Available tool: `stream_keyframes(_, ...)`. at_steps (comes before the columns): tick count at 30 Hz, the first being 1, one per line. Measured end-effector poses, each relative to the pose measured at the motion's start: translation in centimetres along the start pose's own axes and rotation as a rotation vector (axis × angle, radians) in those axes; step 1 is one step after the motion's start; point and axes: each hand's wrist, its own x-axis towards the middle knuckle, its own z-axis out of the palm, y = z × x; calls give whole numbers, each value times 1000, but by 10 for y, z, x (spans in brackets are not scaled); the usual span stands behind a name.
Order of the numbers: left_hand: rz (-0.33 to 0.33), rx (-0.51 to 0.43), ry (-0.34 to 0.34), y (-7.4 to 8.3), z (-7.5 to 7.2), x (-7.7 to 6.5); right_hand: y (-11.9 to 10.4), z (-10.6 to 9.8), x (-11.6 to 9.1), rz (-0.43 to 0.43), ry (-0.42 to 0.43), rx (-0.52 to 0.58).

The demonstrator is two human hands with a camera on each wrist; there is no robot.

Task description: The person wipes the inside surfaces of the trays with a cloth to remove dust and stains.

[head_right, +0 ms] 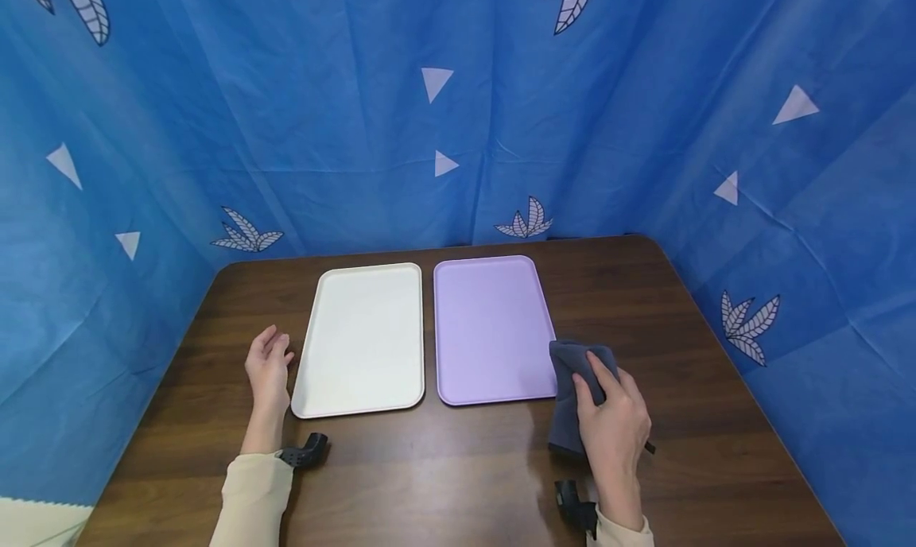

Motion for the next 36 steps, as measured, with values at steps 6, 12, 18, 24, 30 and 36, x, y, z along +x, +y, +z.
stream_keyframes(6,-26,111,-81,-17,-7,8,-1,2,-1,-14,6,8)
stream_keyframes(12,-12,247,-175,-29,-8,12,-1,3,0,-34,12,14)
stream_keyframes(18,98,382,-200,-33,-5,11,-2,3,-1,-24,5,19)
stream_keyframes(24,230,457,-97,-34,-2,10,-3,4,-1,-19,-1,21)
stream_keyframes(30,225,453,-45,-32,0,8,-2,5,-2,-22,-4,22)
stream_keyframes(36,172,418,-34,-25,0,6,-2,6,-3,-13,-12,21)
